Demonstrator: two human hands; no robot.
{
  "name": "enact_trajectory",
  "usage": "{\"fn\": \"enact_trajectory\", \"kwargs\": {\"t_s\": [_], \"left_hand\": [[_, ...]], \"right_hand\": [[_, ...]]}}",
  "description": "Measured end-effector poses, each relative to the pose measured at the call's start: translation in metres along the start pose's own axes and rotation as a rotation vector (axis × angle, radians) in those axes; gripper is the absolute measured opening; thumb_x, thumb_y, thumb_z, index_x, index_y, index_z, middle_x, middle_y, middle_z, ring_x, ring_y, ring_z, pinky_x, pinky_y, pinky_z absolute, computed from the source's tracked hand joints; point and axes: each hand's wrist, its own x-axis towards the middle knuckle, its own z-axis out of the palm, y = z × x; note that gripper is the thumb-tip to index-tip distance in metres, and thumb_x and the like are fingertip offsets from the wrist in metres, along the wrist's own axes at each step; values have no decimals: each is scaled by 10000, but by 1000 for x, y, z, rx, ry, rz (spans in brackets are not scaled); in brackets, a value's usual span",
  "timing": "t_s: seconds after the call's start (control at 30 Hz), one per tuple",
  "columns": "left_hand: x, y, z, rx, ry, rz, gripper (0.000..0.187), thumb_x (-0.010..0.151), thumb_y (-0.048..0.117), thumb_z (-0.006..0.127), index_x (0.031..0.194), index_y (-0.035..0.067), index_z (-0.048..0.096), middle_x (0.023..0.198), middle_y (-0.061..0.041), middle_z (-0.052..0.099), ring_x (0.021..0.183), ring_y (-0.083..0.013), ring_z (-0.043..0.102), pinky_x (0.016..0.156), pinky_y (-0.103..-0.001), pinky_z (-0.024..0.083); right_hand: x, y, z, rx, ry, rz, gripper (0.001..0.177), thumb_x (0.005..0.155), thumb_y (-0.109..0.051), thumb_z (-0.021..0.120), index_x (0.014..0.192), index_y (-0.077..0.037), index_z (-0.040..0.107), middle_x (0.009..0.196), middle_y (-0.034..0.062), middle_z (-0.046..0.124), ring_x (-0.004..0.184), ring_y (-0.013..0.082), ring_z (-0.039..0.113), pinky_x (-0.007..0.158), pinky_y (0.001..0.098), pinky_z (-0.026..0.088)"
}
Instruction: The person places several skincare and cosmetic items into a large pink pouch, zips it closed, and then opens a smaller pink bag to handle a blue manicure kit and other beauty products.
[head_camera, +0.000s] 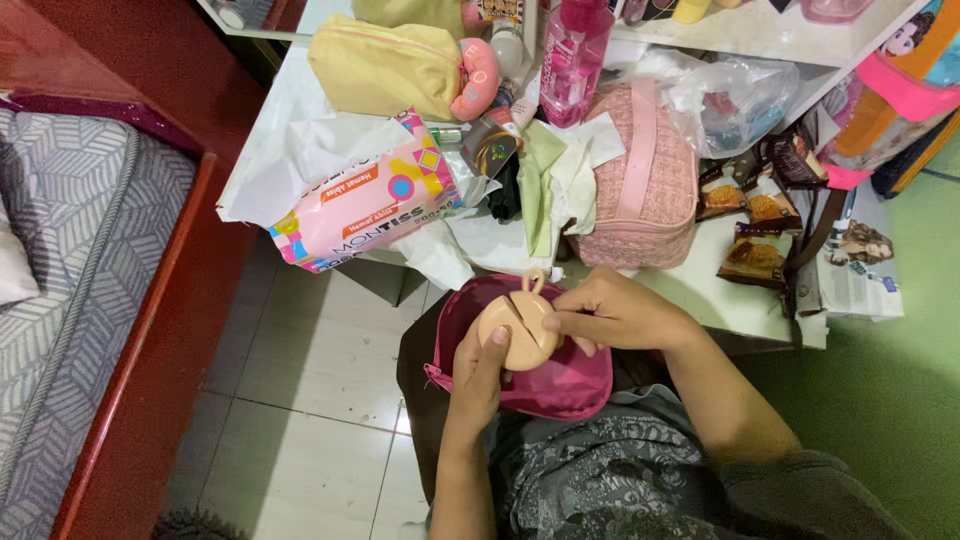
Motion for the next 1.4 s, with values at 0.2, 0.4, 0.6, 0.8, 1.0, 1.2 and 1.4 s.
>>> {"fn": "enact_trajectory", "kwargs": {"t_s": [0.2, 0.4, 0.6, 0.8, 1.0, 1.2, 1.4], "left_hand": [[2, -9, -6, -59, 55, -49, 430, 1050, 369, 521, 1228, -7, 631, 869, 16, 645, 667, -32, 505, 549, -205, 384], [0, 1, 0, -24, 33, -26, 428, 1042, 352, 532, 1252, -1, 650, 855, 25, 632, 666, -25, 487, 549, -202, 369], [-3, 14, 2, 14, 19, 14, 412, 1056, 333, 531, 1260, 1, 663, 840, 28, 626, 660, -28, 482, 558, -204, 379], [-1, 10, 2, -16, 20, -39, 387, 1029, 305, 521, 1269, 30, 649, 856, 32, 648, 665, -16, 502, 550, -197, 384], [-2, 23, 6, 249, -43, 216, 304, 1058, 252, 611, 1174, -28, 627, 919, -55, 653, 809, -114, 559, 694, -308, 488], [1, 39, 8, 649, 1, 358, 311, 920, 269, 752, 1009, 4, 615, 840, -138, 623, 734, -307, 628, 651, -380, 483], [2, 49, 10, 695, 11, 512, 301, 889, 236, 776, 1070, 26, 658, 909, -117, 653, 792, -297, 641, 678, -396, 492]], "right_hand": [[-3, -20, -11, 373, 266, 39, 276, 1051, -273, 534, 903, -92, 681, 729, 45, 660, 582, 126, 618, 559, 278, 506], [6, -16, -6, -114, 316, -523, 295, 919, -258, 714, 1146, -70, 708, 1011, 89, 708, 972, 194, 650, 857, 315, 516], [7, 22, 15, 251, 249, 210, 293, 1090, -259, 585, 1065, -51, 790, 970, 135, 757, 842, 241, 738, 801, 355, 598], [7, -11, -12, 90, 216, -562, 215, 922, -103, 707, 1132, -62, 722, 1279, 173, 645, 1191, 276, 661, 948, 354, 572], [10, -10, -7, -87, 248, -510, 313, 811, -225, 835, 1049, -66, 707, 1046, 85, 710, 972, 222, 700, 833, 335, 556], [9, 1, 9, 89, 251, -105, 327, 820, -334, 781, 986, -57, 727, 690, 5, 625, 569, 96, 505, 516, 280, 397], [10, 10, 17, 432, 189, -199, 249, 973, -250, 747, 922, -15, 680, 930, -20, 644, 838, 37, 532, 697, 240, 461]]}}
